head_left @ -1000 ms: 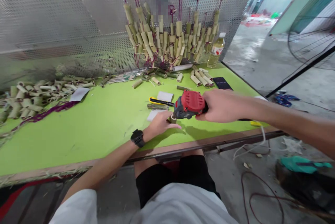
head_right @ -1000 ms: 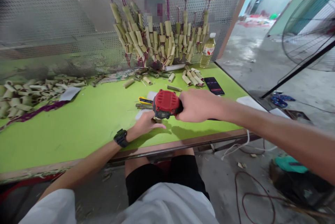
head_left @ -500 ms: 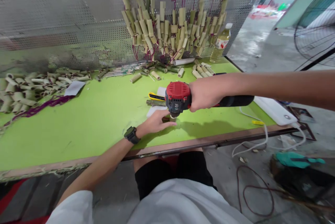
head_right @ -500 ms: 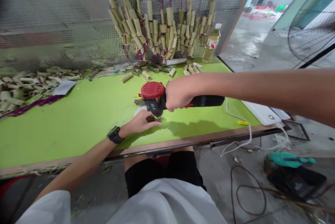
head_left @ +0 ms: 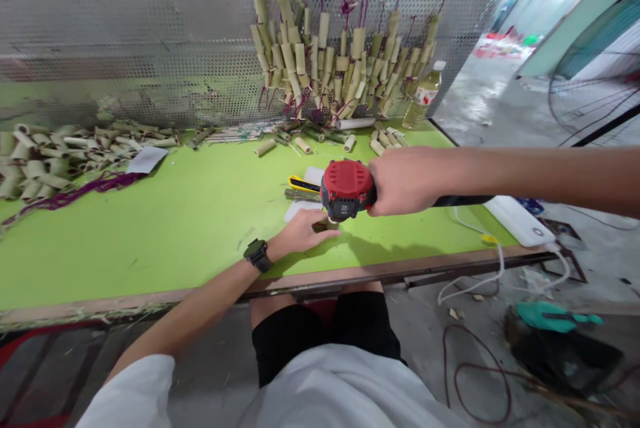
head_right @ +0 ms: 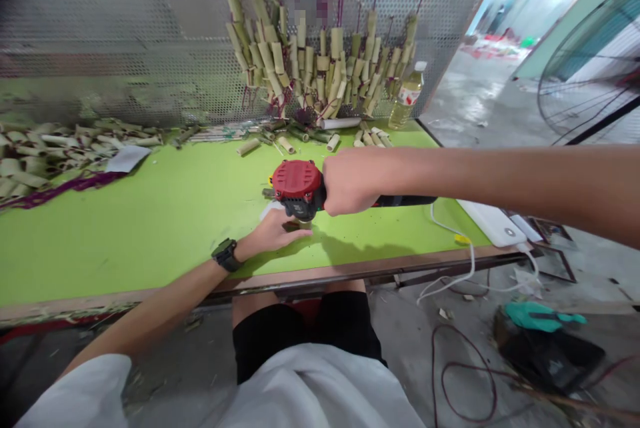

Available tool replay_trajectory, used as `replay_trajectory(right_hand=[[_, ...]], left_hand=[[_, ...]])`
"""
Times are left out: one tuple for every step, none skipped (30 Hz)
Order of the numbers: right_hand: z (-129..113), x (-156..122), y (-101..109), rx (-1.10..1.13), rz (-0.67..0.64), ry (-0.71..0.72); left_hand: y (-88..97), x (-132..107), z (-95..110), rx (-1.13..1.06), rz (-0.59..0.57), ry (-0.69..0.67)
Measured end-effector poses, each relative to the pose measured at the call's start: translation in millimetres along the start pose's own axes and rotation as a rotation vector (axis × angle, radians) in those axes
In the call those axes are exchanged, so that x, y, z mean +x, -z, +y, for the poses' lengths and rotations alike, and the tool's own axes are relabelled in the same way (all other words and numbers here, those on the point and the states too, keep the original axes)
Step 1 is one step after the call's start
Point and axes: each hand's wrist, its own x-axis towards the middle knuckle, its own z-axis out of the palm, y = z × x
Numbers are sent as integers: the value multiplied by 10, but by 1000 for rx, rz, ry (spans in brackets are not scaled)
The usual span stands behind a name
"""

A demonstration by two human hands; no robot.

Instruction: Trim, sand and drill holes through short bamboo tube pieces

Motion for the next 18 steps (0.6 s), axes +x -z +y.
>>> replay_trajectory(right_hand=[[3,-7,-2,22,21,-11],[-3,-16,-8,39,38,-21],[-19,-27,-18,49,46,-28],[-40,-39,-30,49,40,-31],[-64,-50,-42,35,25,-30],[-88,-58,-54,11,7,-25],[-108,-62,-64,-17,-2,-17],[-123,-59,-71,-43,-8,-8],[-129,-50,-75,-65,-13,-4],[-128,-37,-78,-79,-16,-4],[-118,-23,-80,-82,-24,-11],[-100,-9,-81,-69,-42,-20],[-77,0,-80,-41,-63,-30],[-51,3,-78,-6,-82,-38],[-25,-2,-72,32,-94,-45],[-1,-13,-63,68,-102,-52],[18,-29,-51,100,-106,-62],[31,-47,-39,123,-107,-76]], left_hand=[[-2,-3,0,3,10,-2],[-4,-5,0,7,21,1],[-6,-7,1,13,29,9],[-9,-8,1,20,38,19],[-13,-8,2,27,47,30],[-16,-7,1,32,49,38],[-19,-6,0,34,47,41],[-20,-4,-1,33,42,38],[-20,-3,-3,29,34,28],[-17,-1,-4,25,28,16],[-12,1,-6,22,23,4],[-6,1,-7,20,18,-8],[1,1,-8,22,18,-14],[8,0,-10,28,19,-17],[13,-3,-12,35,21,-18],[15,-7,-16,42,25,-18],[14,-11,-22,47,31,-19],[10,-16,-29,47,44,-22]])
